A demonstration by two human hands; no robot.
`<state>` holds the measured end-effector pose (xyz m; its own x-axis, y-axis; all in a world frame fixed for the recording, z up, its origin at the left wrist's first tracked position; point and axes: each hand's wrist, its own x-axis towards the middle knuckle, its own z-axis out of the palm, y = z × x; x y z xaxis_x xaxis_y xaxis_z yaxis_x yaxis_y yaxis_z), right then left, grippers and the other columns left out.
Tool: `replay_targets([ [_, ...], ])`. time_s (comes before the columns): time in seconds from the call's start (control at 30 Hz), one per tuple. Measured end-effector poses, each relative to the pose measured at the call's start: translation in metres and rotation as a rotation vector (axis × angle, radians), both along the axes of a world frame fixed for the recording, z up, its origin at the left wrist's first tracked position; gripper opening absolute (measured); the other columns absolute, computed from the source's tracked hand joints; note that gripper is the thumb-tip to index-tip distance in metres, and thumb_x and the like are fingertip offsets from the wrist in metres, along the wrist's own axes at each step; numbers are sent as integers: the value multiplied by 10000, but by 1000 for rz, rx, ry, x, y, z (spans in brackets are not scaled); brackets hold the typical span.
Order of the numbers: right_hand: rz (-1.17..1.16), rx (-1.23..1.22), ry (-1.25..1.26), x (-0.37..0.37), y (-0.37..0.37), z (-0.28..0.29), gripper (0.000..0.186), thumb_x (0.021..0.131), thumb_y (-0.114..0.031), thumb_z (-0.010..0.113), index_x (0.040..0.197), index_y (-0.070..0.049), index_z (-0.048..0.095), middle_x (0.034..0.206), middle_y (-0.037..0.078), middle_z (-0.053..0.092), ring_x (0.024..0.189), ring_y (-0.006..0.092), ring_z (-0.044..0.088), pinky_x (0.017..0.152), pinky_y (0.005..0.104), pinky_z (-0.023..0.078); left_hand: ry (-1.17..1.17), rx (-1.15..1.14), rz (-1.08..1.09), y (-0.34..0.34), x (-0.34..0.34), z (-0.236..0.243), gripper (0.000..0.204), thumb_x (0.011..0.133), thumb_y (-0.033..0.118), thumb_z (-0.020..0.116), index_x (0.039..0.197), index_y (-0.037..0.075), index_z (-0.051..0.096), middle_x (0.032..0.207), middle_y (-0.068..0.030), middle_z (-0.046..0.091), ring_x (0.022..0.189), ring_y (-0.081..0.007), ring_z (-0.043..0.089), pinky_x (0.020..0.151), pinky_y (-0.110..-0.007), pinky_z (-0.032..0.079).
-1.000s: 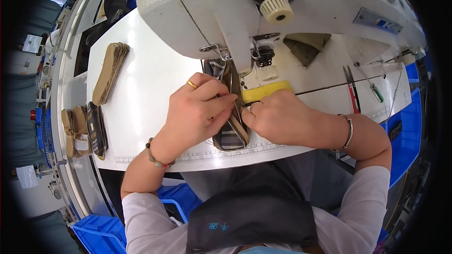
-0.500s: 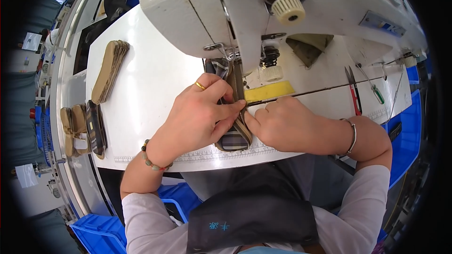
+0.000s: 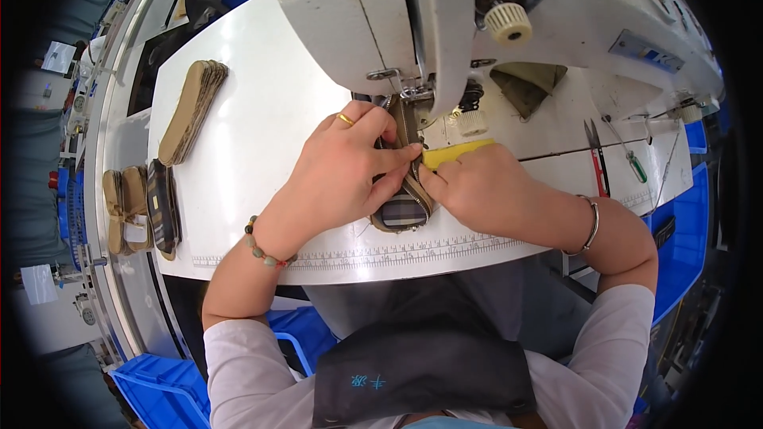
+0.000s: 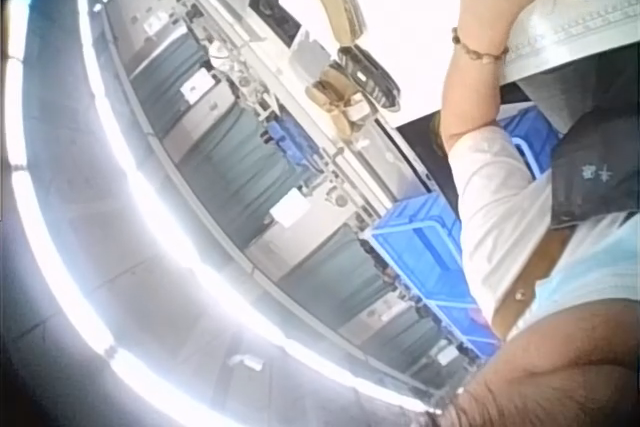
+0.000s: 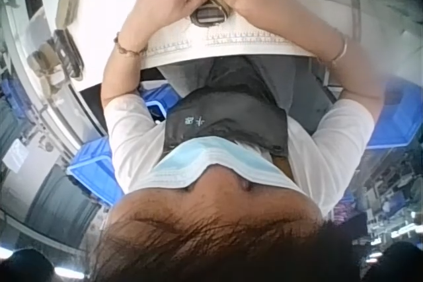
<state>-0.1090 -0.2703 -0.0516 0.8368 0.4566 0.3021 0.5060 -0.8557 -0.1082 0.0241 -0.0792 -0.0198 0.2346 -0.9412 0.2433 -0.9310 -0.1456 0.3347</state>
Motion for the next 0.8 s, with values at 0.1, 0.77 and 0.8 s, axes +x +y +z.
replay_targets([
  [0.1,-48,33,32,9,-5,-3,175,800,-98,650,952,-15,676,654,60,651,588,210,689,514,373,530,-64,-51,17,-5,8,-6,208,800,142,774,1002,134,820,908,-33,602,917,-233,601,767,-348,527],
  [0.77,-95,22,-37,21,-17,-2,215,899,-128,628,1062,-62,751,622,64,645,573,230,670,503,376,487,-169,-125,2,24,22,18,452,772,479,820,623,117,593,696,13,539,809,-208,595,1100,-536,346],
  [0.8,-95,26,-40,20,-17,-2,211,900,-129,626,1052,-59,755,629,63,647,576,231,670,504,376,488,-172,-95,3,28,22,25,474,761,481,827,593,117,574,614,26,494,736,-201,586,1095,-540,352],
])
